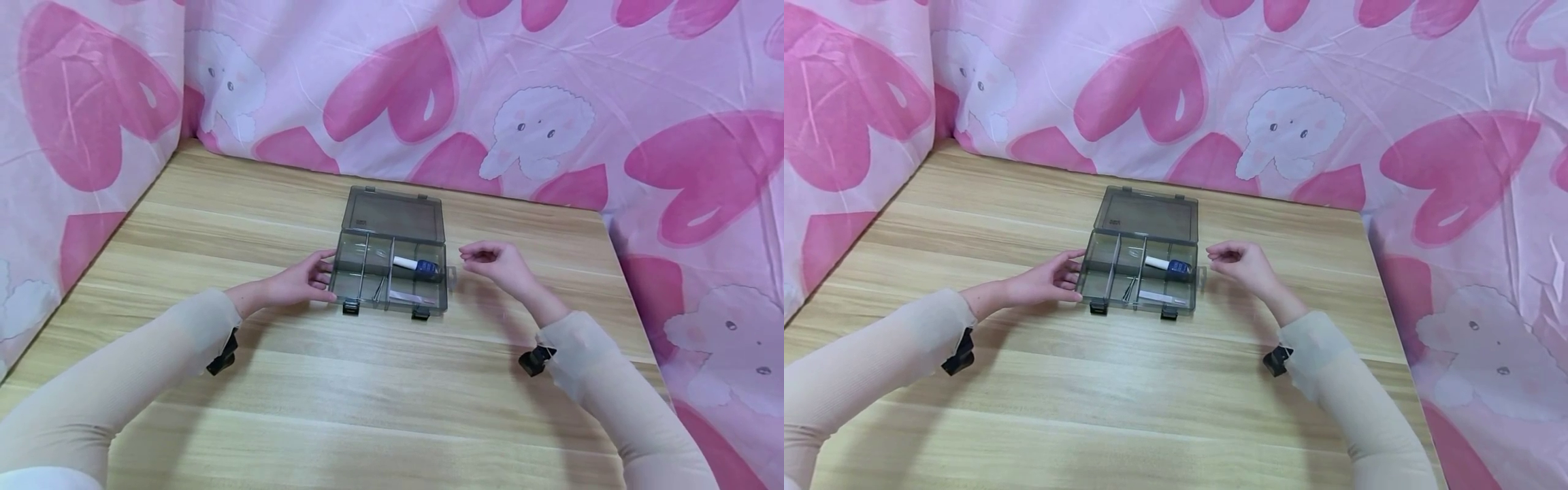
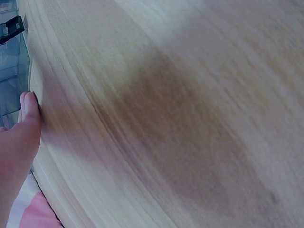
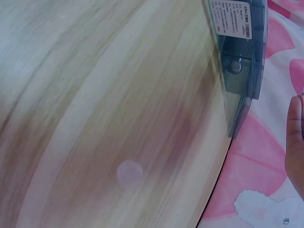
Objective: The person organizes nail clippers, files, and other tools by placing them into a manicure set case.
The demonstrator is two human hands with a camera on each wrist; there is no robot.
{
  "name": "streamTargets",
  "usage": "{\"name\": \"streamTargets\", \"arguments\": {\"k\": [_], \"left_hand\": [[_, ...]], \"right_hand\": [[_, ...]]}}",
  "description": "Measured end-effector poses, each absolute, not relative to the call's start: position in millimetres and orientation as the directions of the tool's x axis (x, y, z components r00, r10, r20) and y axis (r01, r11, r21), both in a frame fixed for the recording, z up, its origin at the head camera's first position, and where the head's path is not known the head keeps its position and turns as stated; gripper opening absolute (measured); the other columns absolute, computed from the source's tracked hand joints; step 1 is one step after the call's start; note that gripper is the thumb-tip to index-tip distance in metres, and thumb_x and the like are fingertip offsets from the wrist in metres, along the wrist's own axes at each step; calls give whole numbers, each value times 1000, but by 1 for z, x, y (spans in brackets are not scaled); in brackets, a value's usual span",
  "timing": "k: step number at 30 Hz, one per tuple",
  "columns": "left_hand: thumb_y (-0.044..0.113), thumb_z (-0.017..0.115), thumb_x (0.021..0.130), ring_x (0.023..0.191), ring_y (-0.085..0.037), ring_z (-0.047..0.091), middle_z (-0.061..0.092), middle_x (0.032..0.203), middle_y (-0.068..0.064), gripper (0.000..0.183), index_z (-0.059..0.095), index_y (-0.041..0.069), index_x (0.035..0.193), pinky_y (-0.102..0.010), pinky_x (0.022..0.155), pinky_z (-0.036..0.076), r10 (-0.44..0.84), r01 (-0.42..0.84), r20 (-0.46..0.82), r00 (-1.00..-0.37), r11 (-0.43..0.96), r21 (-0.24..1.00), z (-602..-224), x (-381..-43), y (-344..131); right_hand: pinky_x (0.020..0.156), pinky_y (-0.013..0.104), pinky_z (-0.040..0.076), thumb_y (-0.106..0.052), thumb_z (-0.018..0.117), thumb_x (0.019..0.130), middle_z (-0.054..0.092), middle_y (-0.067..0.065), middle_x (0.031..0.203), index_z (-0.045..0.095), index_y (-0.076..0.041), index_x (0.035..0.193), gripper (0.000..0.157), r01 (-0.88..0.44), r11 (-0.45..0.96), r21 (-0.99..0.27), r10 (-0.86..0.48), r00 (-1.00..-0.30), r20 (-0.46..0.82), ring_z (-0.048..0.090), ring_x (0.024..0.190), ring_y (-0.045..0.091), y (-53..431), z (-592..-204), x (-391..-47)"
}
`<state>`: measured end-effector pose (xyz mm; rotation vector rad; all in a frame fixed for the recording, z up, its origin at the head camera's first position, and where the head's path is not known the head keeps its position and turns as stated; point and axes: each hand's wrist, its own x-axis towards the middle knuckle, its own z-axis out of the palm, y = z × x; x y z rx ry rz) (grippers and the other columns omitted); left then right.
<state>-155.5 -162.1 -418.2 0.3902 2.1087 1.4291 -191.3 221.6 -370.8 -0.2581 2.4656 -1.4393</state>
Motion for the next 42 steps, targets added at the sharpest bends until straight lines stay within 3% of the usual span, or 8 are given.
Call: {"name": "streamTargets", "arguments": {"k": [7,17,38,42], "left_hand": [[10,70,82,125,-43,42,30,143,-31,95,3,5,150,-50,110,35,528,-66,-279,-802,386,920,-417,-155,-162],[9,69,82,125,-43,41,29,143,-31,95,3,3,149,-50,110,35,529,-70,-279,-802,381,922,-417,-155,-162],[9,69,81,124,-44,42,30,143,-32,95,3,3,149,-50,109,36,528,-67,-275,-803,378,923,-417,-154,-162],[8,69,81,124,-44,42,29,143,-32,95,4,4,149,-50,110,36,526,-73,-278,-804,377,923,-417,-154,-162]], "right_hand": [[74,13,55,-1,68,81,69,15,102,61,9,112,34,-34,479,-877,-302,-945,-129,63,81,-1,209,-366,-194],[74,15,55,1,66,82,62,28,111,61,8,115,34,-19,449,-893,-341,-928,-151,62,81,0,186,-362,-199],[73,16,56,1,68,81,68,18,104,62,9,113,34,-67,419,-905,-379,-919,-107,62,79,1,150,-356,-208],[74,16,56,1,67,81,66,21,107,61,9,114,35,-58,419,-906,-391,-912,-122,62,80,2,144,-358,-210]]}}
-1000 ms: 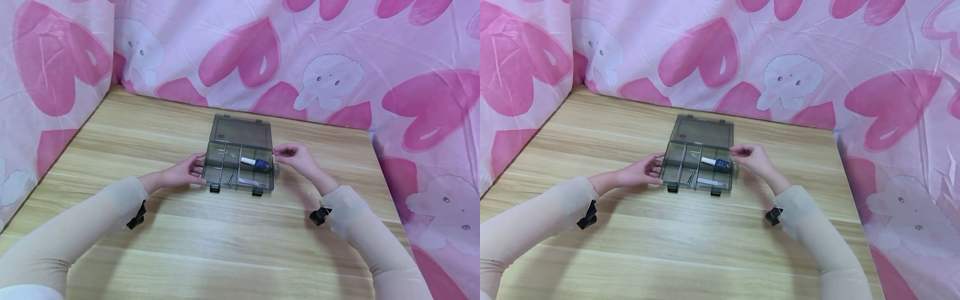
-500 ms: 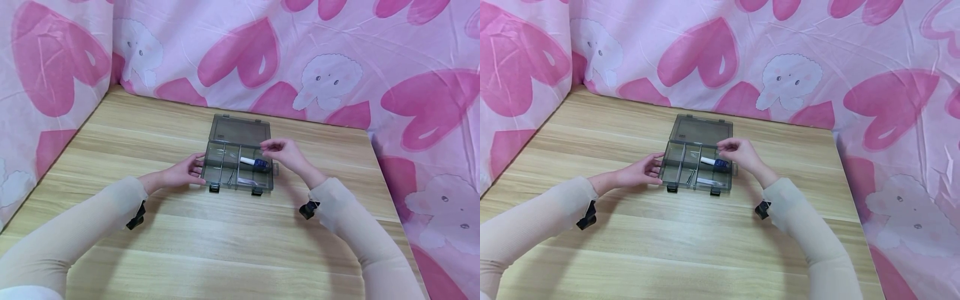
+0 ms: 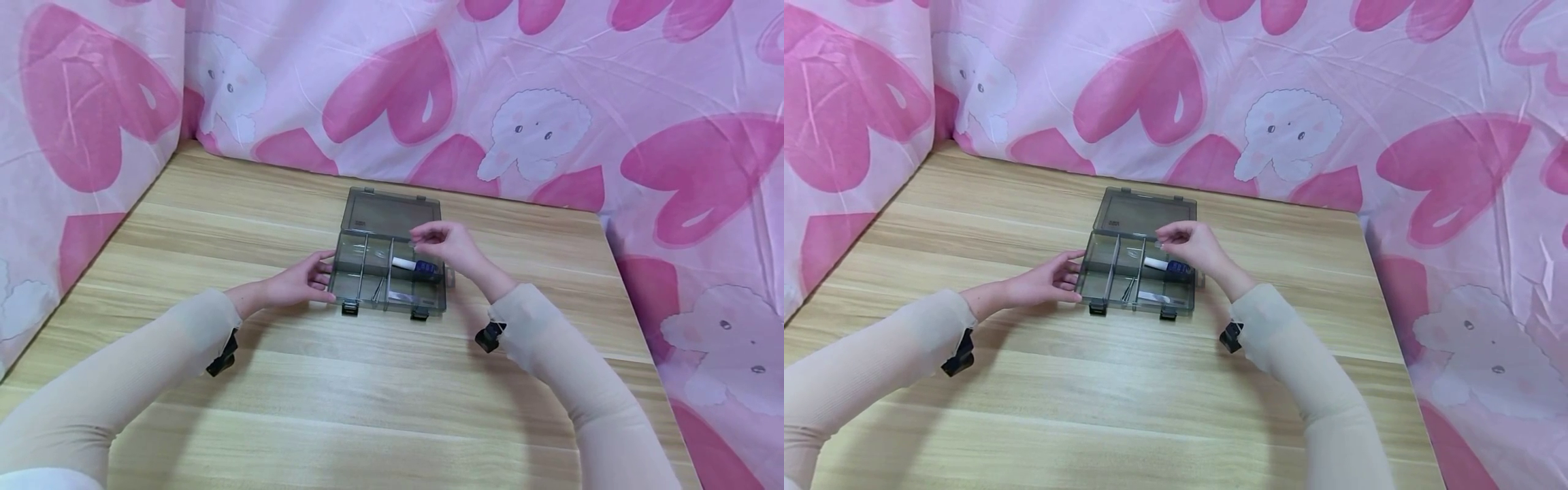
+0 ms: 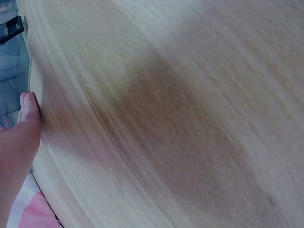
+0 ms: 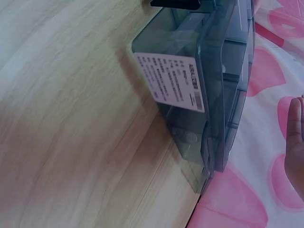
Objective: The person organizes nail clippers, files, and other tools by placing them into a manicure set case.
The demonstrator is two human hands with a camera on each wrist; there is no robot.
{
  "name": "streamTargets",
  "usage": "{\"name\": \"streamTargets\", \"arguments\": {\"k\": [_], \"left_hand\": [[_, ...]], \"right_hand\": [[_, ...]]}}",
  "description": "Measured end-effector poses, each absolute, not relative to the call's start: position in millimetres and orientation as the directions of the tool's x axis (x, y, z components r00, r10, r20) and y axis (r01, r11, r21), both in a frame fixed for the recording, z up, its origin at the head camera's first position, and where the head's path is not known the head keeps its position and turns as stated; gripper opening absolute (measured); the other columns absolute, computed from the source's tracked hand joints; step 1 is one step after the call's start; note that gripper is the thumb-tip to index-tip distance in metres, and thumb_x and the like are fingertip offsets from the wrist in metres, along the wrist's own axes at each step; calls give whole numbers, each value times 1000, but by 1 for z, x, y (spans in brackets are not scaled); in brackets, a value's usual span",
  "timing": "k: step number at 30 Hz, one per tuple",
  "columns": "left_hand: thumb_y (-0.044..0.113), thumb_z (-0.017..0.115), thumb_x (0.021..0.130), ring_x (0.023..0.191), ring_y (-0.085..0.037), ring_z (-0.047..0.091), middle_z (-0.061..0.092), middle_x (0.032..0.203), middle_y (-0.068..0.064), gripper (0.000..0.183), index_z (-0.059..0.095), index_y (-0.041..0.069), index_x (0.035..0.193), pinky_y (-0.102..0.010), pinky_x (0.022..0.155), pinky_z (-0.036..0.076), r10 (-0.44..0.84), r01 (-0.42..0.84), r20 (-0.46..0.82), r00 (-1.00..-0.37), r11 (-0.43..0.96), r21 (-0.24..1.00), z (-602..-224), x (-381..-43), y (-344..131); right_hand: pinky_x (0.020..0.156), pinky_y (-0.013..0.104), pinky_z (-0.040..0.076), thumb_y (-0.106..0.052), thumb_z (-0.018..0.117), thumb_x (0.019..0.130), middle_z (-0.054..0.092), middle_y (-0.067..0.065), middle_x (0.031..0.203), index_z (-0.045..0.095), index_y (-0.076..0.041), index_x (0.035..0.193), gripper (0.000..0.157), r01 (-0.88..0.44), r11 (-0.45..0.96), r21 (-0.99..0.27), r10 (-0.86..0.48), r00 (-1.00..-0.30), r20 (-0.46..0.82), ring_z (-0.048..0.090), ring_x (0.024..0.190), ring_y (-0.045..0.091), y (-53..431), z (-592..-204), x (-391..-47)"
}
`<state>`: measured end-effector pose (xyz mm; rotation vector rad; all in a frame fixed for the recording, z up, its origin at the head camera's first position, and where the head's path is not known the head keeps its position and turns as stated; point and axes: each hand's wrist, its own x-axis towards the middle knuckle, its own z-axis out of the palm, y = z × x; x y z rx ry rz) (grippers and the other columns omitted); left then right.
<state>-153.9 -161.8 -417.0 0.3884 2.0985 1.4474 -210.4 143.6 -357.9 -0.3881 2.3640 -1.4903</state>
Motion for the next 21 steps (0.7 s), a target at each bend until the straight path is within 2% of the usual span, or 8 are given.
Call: {"name": "streamTargets", "arguments": {"k": [9,21], "left_hand": [[9,70,81,125,-43,41,29,143,-31,95,4,5,150,-50,110,36,527,-76,-281,-802,377,923,-421,-154,-163],[10,70,81,125,-43,41,29,144,-30,96,3,5,150,-50,110,35,530,-74,-278,-801,374,925,-419,-155,-163]], "right_hand": [[75,17,56,3,67,81,65,27,108,61,10,112,33,-97,410,-907,-428,-898,-97,62,82,6,126,-365,-216],[77,21,56,3,67,81,67,22,105,64,7,111,30,-133,432,-892,-434,-897,-77,62,81,6,116,-369,-221]]}}
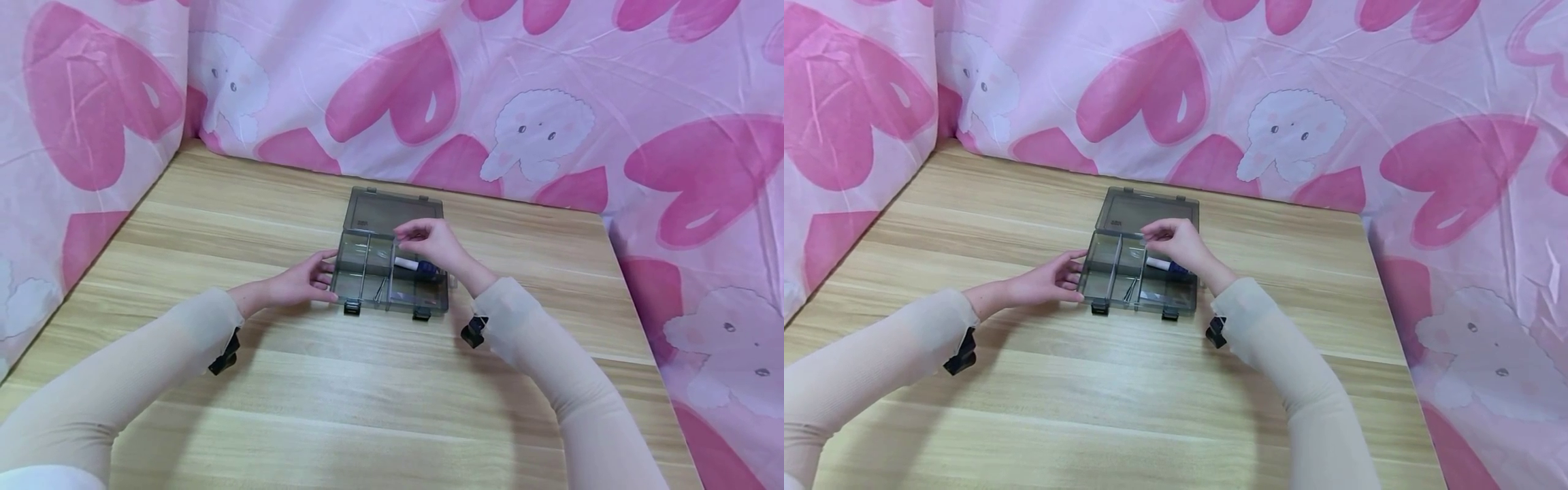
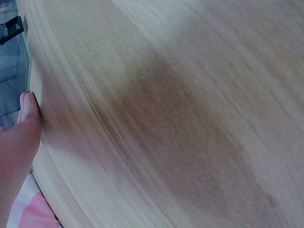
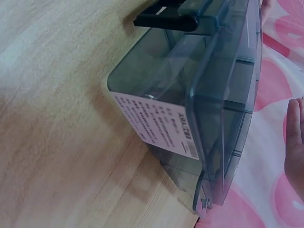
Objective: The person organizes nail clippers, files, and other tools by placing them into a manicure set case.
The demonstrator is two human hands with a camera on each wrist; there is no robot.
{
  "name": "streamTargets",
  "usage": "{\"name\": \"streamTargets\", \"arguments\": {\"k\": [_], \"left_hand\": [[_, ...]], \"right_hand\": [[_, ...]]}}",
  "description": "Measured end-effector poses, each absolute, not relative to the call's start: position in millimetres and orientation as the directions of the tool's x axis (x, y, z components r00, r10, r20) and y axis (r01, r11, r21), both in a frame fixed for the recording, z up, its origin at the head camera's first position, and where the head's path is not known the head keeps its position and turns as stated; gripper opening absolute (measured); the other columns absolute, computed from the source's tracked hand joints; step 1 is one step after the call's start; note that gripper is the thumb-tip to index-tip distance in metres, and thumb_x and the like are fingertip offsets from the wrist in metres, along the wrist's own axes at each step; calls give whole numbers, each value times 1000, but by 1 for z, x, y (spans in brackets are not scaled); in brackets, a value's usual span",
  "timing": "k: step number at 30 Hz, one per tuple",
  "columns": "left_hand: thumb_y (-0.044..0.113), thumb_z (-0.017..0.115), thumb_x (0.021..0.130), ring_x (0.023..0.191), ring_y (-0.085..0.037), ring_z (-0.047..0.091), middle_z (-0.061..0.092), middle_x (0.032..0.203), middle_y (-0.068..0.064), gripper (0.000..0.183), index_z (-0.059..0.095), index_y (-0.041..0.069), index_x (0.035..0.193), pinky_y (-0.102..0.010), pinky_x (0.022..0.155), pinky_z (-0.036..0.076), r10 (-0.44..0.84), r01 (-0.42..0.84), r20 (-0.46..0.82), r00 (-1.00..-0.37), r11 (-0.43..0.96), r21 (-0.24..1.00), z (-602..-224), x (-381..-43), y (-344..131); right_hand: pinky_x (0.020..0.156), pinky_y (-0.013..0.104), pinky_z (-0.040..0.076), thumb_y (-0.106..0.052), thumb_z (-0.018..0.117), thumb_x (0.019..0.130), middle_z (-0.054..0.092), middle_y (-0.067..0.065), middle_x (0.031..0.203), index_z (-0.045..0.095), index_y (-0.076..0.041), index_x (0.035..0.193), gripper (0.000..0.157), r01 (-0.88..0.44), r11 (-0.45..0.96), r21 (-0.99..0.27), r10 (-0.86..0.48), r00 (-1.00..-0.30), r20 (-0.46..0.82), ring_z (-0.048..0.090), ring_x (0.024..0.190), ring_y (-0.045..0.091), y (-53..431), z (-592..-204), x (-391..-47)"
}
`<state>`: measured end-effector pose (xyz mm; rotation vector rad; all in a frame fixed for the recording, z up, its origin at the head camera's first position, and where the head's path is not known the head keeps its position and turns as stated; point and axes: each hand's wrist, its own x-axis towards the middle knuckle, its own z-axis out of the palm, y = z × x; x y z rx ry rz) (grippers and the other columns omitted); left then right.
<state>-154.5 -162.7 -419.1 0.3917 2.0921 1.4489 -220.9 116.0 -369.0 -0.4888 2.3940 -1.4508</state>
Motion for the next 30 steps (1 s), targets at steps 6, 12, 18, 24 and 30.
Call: {"name": "streamTargets", "arguments": {"k": [6,12,18,24,30], "left_hand": [[9,69,82,125,-43,41,29,144,-31,95,3,4,150,-50,110,35,530,-74,-280,-801,377,923,-418,-154,-162],[9,70,81,125,-42,42,30,144,-29,96,3,6,150,-49,110,36,525,-80,-286,-802,380,922,-418,-155,-162],[9,69,82,125,-41,42,30,143,-30,95,3,5,150,-49,109,37,527,-79,-288,-799,384,920,-417,-155,-162],[9,69,82,124,-41,42,31,143,-29,95,3,5,150,-48,109,37,530,-76,-281,-800,375,924,-419,-156,-161],[8,69,82,124,-40,42,31,143,-30,95,3,5,150,-48,109,37,527,-75,-280,-802,377,923,-419,-155,-162]], "right_hand": [[78,21,56,1,67,81,67,21,106,63,8,112,31,-120,442,-889,-432,-897,-94,63,83,7,112,-370,-223],[78,22,56,0,67,82,67,21,107,63,7,112,30,-120,440,-890,-447,-889,-101,63,85,10,109,-370,-224],[77,22,55,-1,65,84,67,21,106,65,5,111,28,-138,456,-879,-455,-885,-97,62,84,11,105,-372,-223],[76,22,55,-1,64,84,67,21,105,65,4,111,27,-139,474,-869,-454,-885,-106,62,85,14,102,-375,-224],[76,21,55,0,63,84,67,21,105,65,4,111,27,-137,474,-870,-456,-883,-110,62,85,14,100,-377,-225]]}}
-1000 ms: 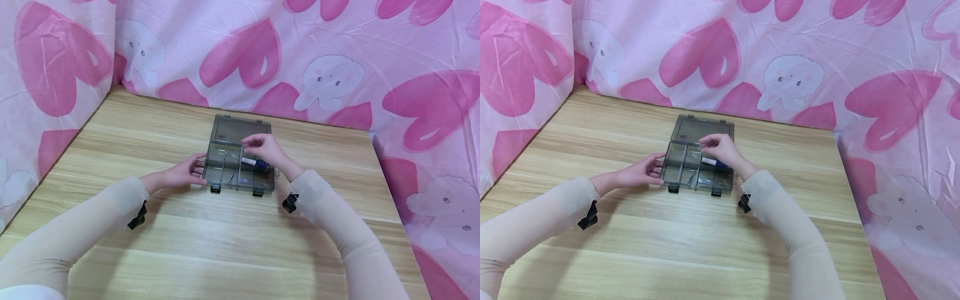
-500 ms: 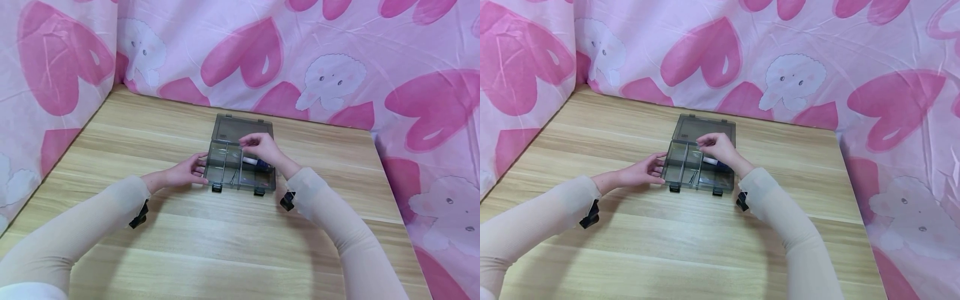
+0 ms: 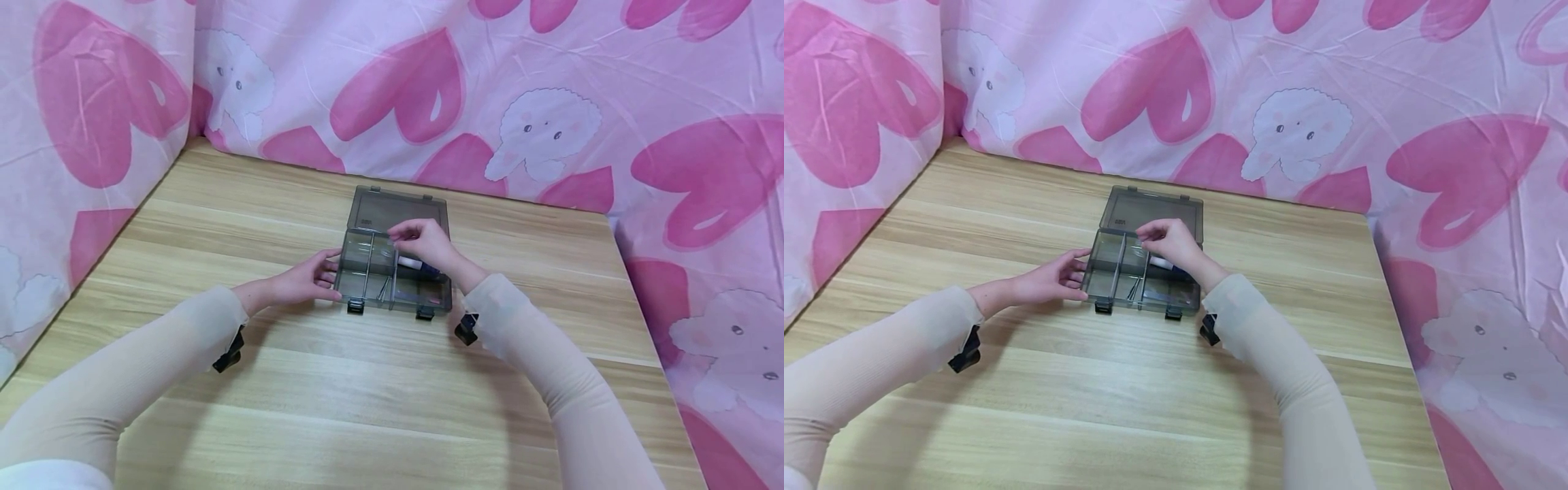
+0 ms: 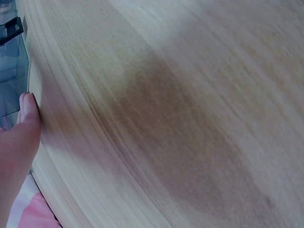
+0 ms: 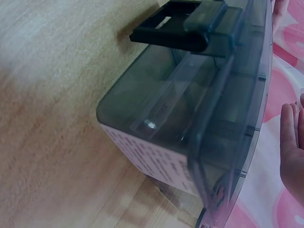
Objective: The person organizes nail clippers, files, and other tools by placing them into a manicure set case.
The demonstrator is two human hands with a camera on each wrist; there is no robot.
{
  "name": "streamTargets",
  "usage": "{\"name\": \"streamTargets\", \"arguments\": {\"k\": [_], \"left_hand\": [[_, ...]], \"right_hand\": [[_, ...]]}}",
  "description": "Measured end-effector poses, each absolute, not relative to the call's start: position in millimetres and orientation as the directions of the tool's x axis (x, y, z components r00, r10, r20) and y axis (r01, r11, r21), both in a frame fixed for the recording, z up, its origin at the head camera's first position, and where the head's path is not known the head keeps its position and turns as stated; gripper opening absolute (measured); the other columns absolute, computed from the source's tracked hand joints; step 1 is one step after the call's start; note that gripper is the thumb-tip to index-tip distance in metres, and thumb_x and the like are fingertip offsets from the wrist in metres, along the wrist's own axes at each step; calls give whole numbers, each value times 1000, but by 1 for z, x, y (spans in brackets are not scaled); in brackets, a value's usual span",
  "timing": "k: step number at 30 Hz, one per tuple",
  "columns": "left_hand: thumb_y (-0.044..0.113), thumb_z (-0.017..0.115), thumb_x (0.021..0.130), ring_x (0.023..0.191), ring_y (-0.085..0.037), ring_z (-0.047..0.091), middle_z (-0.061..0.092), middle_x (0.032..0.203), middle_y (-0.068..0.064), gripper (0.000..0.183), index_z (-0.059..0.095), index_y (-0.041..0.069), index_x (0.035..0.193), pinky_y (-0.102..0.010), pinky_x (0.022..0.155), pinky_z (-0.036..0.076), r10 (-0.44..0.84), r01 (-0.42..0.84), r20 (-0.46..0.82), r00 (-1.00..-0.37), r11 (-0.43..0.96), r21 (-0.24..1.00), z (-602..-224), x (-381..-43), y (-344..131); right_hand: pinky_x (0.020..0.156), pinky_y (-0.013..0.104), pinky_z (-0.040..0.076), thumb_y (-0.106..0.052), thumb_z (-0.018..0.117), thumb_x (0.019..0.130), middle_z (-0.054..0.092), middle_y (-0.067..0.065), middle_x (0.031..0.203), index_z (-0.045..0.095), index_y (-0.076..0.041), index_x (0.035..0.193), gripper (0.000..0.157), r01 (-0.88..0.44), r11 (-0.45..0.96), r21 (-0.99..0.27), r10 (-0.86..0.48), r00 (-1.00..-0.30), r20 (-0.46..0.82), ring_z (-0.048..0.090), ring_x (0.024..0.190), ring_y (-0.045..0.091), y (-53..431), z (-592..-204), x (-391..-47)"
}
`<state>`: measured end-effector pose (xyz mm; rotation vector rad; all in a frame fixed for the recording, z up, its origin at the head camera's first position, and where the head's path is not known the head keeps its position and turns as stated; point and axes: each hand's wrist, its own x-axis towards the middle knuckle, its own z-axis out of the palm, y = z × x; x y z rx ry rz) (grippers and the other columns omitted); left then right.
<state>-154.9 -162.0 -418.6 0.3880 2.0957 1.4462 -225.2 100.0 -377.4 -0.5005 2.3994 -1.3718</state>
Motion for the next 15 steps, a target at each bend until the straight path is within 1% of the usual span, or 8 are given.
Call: {"name": "streamTargets", "arguments": {"k": [6,15], "left_hand": [[9,70,82,124,-40,43,31,143,-29,95,4,5,150,-48,109,37,522,-76,-284,-804,384,920,-419,-155,-162],[10,70,82,124,-40,42,31,143,-29,95,4,6,150,-48,109,37,522,-74,-284,-804,385,920,-420,-155,-163]], "right_hand": [[75,20,54,0,63,85,67,20,105,65,4,111,27,-128,491,-861,-446,-886,-123,61,85,14,97,-377,-224],[76,22,55,-4,66,84,69,17,102,66,2,110,27,-134,503,-854,-431,-895,-114,62,86,16,96,-379,-226]]}}
